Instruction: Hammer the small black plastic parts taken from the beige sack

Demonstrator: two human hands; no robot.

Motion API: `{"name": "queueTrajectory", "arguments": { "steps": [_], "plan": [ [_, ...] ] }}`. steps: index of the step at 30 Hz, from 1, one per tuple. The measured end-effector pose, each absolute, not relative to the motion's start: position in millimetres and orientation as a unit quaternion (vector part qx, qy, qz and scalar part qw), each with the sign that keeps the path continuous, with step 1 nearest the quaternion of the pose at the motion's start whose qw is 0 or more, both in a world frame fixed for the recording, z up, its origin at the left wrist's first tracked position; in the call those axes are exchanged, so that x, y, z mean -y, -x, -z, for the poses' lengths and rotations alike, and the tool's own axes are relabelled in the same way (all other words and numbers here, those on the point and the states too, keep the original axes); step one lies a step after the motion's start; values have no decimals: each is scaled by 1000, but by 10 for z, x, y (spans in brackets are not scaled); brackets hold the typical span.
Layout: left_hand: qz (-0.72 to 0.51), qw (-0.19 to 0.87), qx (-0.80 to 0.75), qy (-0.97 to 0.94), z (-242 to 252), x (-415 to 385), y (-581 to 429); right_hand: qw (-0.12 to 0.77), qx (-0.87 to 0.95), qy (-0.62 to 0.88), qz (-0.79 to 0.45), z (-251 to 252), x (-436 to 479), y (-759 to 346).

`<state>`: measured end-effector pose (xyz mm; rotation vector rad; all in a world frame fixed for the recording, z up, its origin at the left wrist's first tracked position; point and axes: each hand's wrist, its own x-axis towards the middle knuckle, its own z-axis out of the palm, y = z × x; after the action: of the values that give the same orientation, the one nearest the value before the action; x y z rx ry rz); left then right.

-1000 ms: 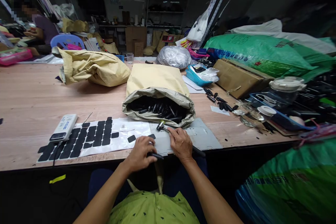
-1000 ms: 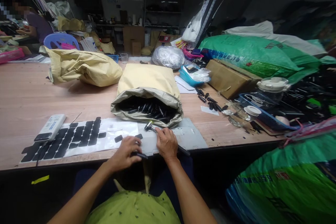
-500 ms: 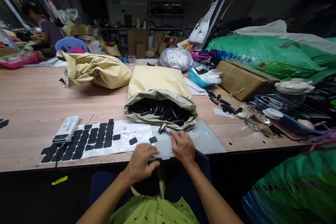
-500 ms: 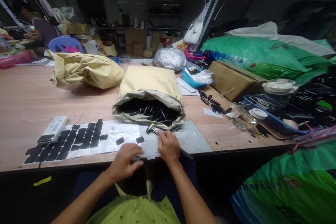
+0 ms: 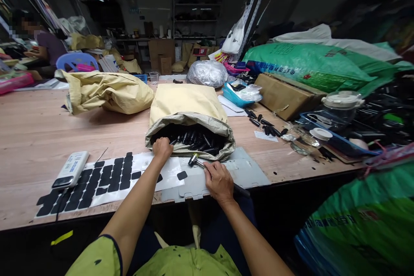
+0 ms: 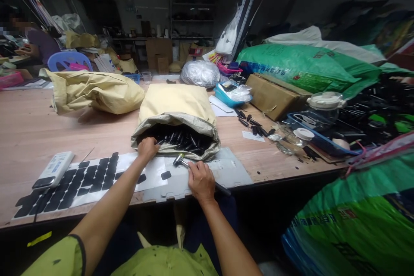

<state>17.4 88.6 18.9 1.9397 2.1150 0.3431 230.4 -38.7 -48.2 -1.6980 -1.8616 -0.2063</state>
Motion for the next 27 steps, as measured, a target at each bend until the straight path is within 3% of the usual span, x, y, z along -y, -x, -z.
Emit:
{"name": "queueTrajectory", "arguments": {
  "steps": [5,9,12,21,27],
  "plan": [
    [-240,79,-635,-730,-223,-585,-35,300,697,647,74,472,387,-2293],
    [-308,161,-537,-769,-105,-203,37,300,696,648,75,469,388,-2289],
    [-301,212,-532,-762,66,-40,20,298,698,647,73,476,391,-2292],
    [-271,189,-535,-777,221,-37,-18,290,712,636,62,520,357,-2352],
    [-251,188,-534,-785,234,-39,-13,399,654,642,-40,372,443,-2347]
  ]
}}
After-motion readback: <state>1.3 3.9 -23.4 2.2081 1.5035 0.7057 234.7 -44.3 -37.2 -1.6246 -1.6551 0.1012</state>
